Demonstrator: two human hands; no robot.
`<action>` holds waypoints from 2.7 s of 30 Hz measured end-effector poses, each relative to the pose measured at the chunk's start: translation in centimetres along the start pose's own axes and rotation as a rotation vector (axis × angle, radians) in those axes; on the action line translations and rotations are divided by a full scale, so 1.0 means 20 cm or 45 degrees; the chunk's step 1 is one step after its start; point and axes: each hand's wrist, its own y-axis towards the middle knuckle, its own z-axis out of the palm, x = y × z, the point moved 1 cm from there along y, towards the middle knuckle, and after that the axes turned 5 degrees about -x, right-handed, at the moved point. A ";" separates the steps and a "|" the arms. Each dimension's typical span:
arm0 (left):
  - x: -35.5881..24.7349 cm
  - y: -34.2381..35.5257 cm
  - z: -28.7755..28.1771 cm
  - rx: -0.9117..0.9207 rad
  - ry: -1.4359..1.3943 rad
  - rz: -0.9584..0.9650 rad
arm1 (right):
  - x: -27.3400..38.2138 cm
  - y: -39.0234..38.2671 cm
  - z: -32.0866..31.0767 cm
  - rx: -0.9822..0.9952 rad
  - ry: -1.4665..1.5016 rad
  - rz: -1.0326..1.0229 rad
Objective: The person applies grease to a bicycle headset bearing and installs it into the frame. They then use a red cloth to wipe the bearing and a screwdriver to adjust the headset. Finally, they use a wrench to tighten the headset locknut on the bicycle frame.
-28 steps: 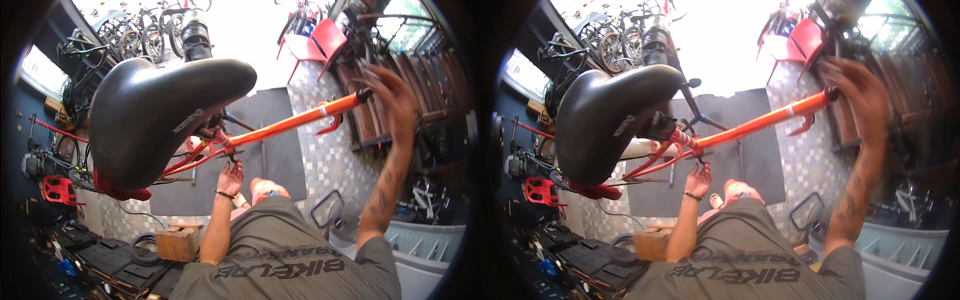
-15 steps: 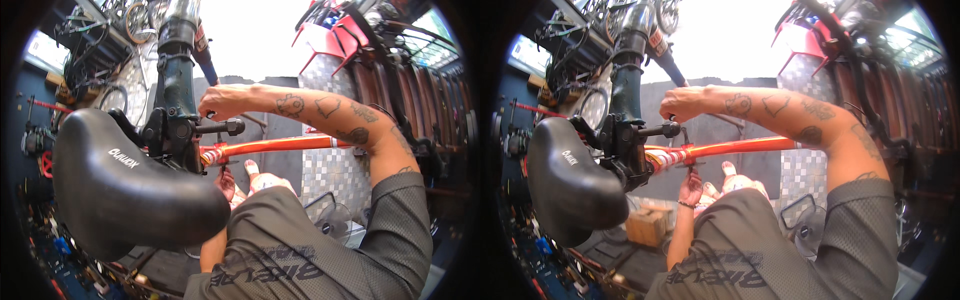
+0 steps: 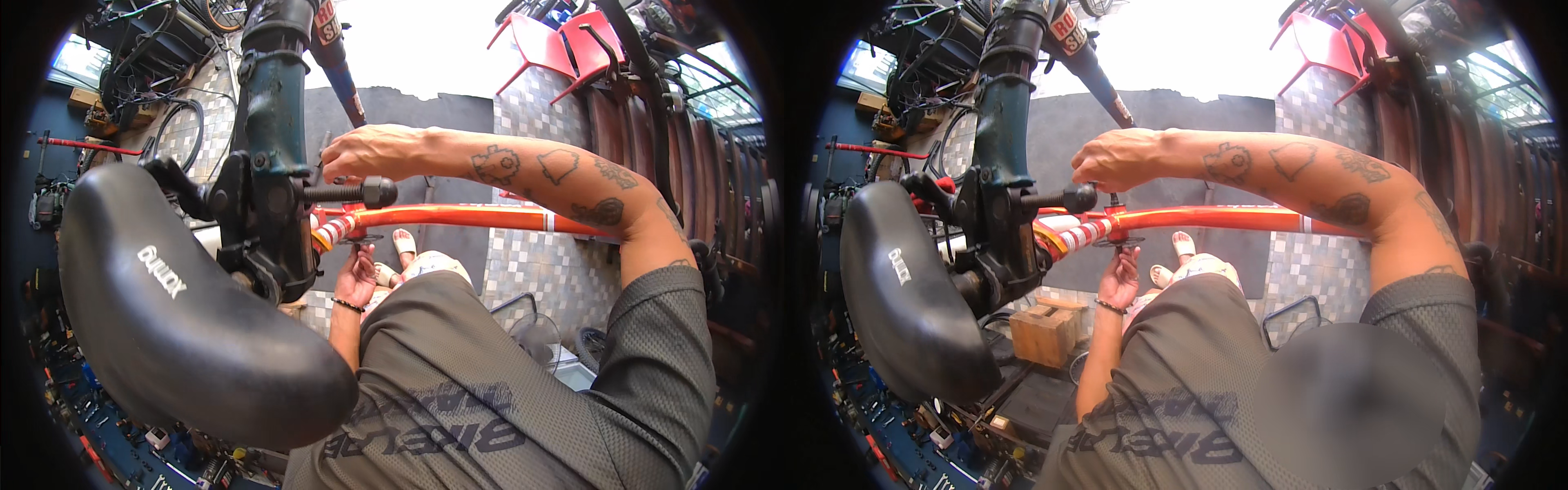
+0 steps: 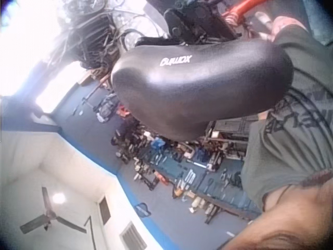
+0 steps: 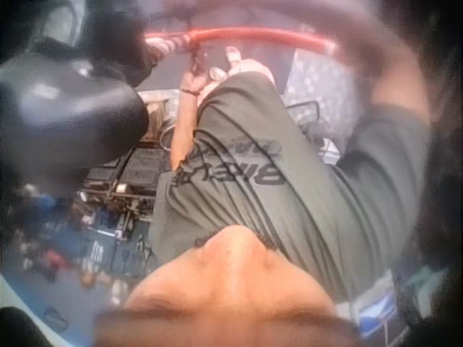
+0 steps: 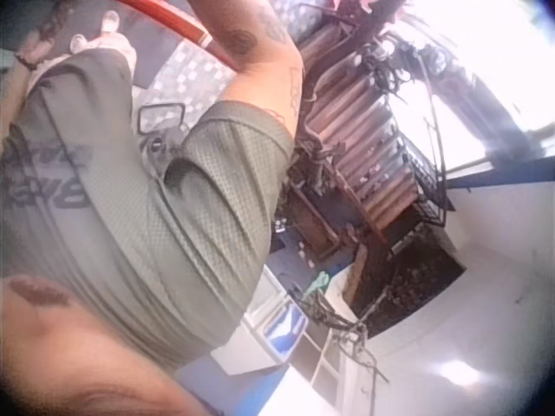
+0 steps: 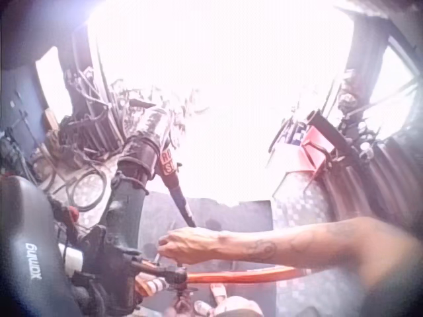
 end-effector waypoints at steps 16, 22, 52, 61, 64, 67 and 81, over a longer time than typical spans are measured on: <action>-0.04 0.08 -0.04 -0.067 -0.050 0.027 | -0.09 -0.01 0.19 -0.091 -0.051 0.206; -0.07 0.08 -0.05 0.029 0.100 0.038 | -0.26 -0.08 0.29 -0.107 0.419 0.363; 0.24 -0.19 0.27 -0.456 1.345 0.741 | -0.55 -0.18 0.56 0.290 1.269 0.514; 0.31 -0.15 0.22 -0.628 1.501 0.894 | -0.55 -0.14 0.48 0.514 1.100 0.582; 0.34 -0.14 0.22 -0.634 1.552 0.978 | -0.54 -0.14 0.48 0.406 1.146 0.572; 0.36 -0.15 0.22 -0.499 1.512 1.111 | -0.56 -0.14 0.49 0.425 1.096 0.536; 0.30 -0.12 0.08 -0.569 1.543 0.966 | -0.58 -0.13 0.50 0.478 1.309 0.588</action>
